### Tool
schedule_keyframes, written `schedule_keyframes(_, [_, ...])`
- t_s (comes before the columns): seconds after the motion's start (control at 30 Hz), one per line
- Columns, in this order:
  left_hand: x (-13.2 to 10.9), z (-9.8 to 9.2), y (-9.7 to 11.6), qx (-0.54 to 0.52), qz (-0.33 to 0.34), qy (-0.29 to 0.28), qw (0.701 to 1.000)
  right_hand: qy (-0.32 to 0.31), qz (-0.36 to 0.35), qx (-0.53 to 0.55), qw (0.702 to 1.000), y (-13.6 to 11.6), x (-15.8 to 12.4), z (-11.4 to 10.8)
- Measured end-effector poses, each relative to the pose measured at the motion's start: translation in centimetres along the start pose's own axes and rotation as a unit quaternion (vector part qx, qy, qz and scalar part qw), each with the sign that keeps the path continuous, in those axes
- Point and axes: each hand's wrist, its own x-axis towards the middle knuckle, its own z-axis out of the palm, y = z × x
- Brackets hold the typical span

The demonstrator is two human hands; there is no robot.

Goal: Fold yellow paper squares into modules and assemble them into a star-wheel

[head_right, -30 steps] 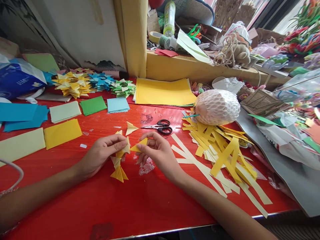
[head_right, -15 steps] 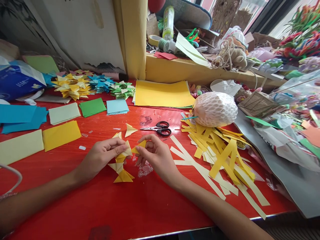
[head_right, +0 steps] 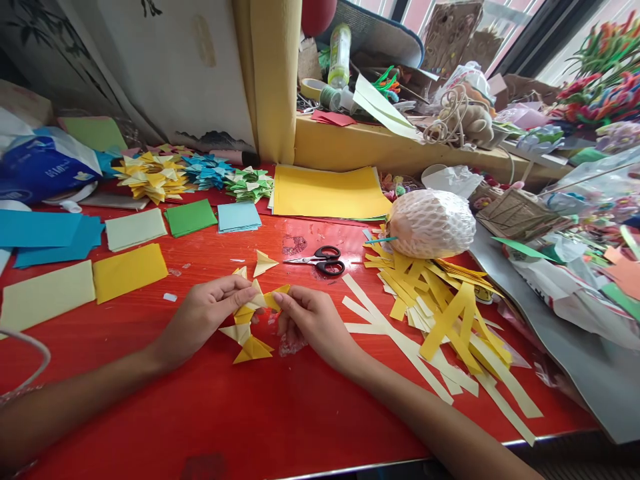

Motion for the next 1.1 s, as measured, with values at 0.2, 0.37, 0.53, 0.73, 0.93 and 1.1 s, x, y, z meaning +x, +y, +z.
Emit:
schedule_keyframes(0.2, [-0.3, 0.2, 0.0, 0.046, 0.013, 0.01, 0.999, 0.063, -0.02, 0.043, 0.997, 0.8, -0.3, 1.5])
schedule_keyframes(0.37, [-0.3, 0.1, 0.0, 0.071, 0.024, 0.013, 0.997, 0.082, -0.034, 0.017, 0.996, 1.0, -0.4, 1.9])
schedule_keyframes(0.53, [0.2, 0.0, -0.2, 0.006, 0.017, -0.023, 1.0, 0.069, -0.04, -0.026, 0.996, 0.5, 0.1, 1.2])
schedule_keyframes(0.73, [0.6, -0.1, -0.3, -0.054, 0.017, -0.122, 0.991, 0.005, -0.048, -0.08, 0.996, 0.4, 0.4, 0.2])
schedule_keyframes(0.93, [0.5, -0.2, -0.4, -0.094, -0.021, -0.106, 0.99, 0.065, -0.141, -0.277, 0.948, -1.0, 3.1, -1.6])
schedule_keyframes(1.1, [-0.1, -0.2, 0.3, -0.051, -0.006, -0.163, 0.985, 0.079, -0.205, -0.469, 0.856, -1.7, 5.5, -1.8])
